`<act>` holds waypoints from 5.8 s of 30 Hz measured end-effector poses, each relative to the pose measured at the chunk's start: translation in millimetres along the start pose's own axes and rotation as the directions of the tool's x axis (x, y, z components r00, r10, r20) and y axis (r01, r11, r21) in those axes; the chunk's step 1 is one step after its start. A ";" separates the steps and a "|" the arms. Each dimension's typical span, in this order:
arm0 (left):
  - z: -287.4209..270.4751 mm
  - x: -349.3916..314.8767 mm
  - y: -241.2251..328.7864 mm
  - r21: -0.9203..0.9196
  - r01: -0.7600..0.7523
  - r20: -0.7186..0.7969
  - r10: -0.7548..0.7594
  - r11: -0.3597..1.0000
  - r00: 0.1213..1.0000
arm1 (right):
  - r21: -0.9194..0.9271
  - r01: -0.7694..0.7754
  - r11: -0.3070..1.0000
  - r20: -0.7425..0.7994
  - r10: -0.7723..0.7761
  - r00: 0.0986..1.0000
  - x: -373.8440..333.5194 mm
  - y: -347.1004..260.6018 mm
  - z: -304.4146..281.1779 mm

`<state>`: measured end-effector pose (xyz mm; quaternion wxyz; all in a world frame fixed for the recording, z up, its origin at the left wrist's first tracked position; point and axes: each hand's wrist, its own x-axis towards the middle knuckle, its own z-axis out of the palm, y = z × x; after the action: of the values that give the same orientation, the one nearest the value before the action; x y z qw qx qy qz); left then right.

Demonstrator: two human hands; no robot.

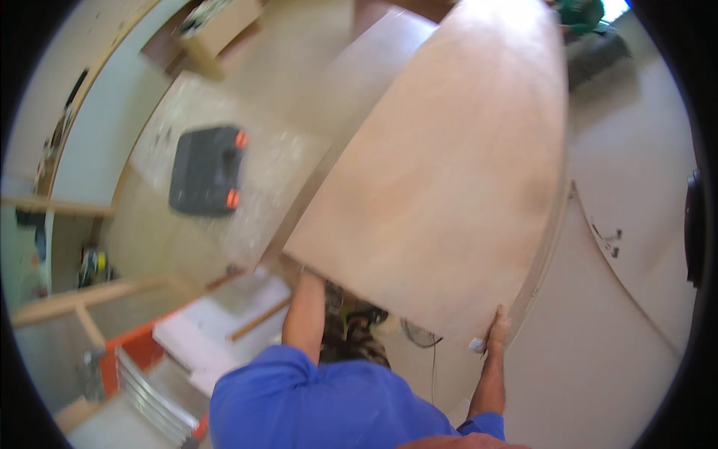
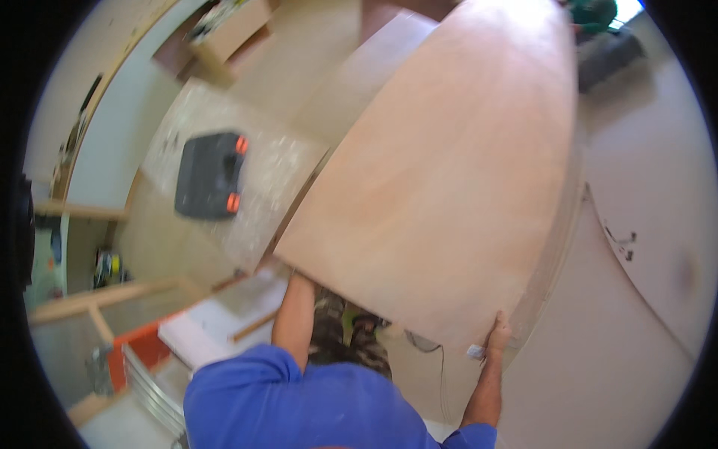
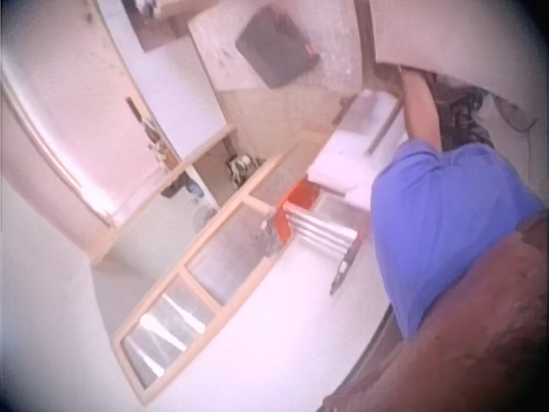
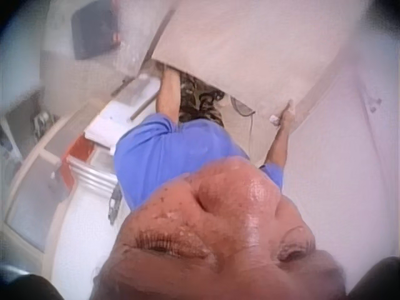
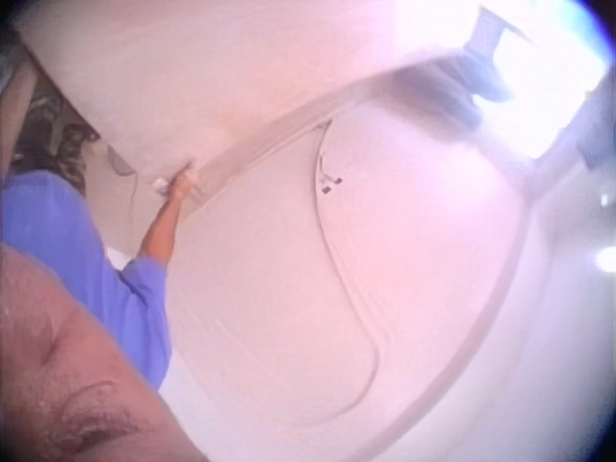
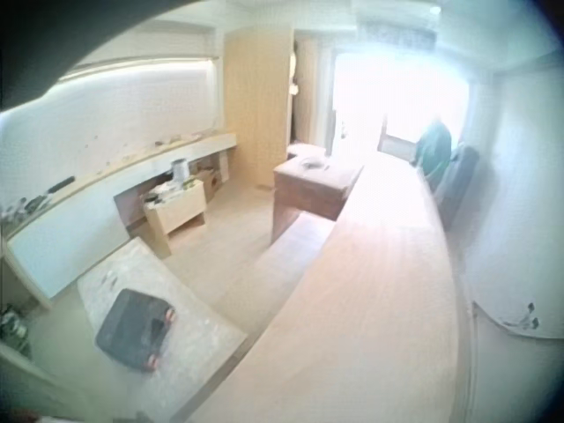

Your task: The person walks through a room under renovation, cleans a kitchen countertop with a sponge, and then handles large wooden panels. They open a cabinet door and lift a large piece of wood, placing it on a workbench.

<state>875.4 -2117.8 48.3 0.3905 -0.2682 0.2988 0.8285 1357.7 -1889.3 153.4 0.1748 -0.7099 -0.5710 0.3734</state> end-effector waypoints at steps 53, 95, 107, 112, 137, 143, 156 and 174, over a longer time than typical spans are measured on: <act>58.0 -122.0 -16.8 0.220 -0.054 -0.082 0.073 0.974 0.994 | 0.198 -0.041 0.979 0.068 0.028 0.997 -47.2 8.3 73.7; 18.2 -89.0 26.1 0.327 -0.075 0.000 0.080 0.942 0.997 | 0.386 -0.187 0.903 0.342 0.048 0.938 -157.7 69.6 154.2; -14.0 -139.5 -41.7 0.230 0.079 -0.052 -0.069 0.970 0.996 | 0.254 -0.177 0.951 0.059 0.168 0.984 -105.9 99.7 -16.1; 10.9 -166.1 -64.3 0.210 0.165 -0.021 -0.164 0.964 0.986 | 0.166 -0.055 0.985 -0.129 0.077 0.989 -80.5 149.4 -25.0; 33.2 -174.6 -71.1 0.176 0.020 -0.058 -0.010 0.984 0.998 | 0.248 -0.108 0.963 -0.084 0.133 0.988 -87.3 114.3 -33.2; 29.1 -149.2 -59.4 0.169 0.010 0.003 -0.011 0.986 1.000 | 0.341 -0.122 0.932 -0.024 0.138 0.990 -89.2 91.3 -14.2; -20.3 -135.3 -58.2 0.323 0.157 -0.092 -0.134 0.933 0.987 | 0.389 -0.225 0.893 0.048 0.224 0.973 -78.1 117.6 12.9; -15.2 -182.8 -109.5 0.594 0.286 -0.062 -0.312 0.752 0.948 | 0.829 -0.284 0.481 0.253 0.130 0.959 -112.1 114.8 6.1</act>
<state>1067.8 -2160.9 130.7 0.5880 -0.1592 0.4889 0.6245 1423.7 -2028.8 108.9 0.4115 -0.5618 -0.2325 0.6789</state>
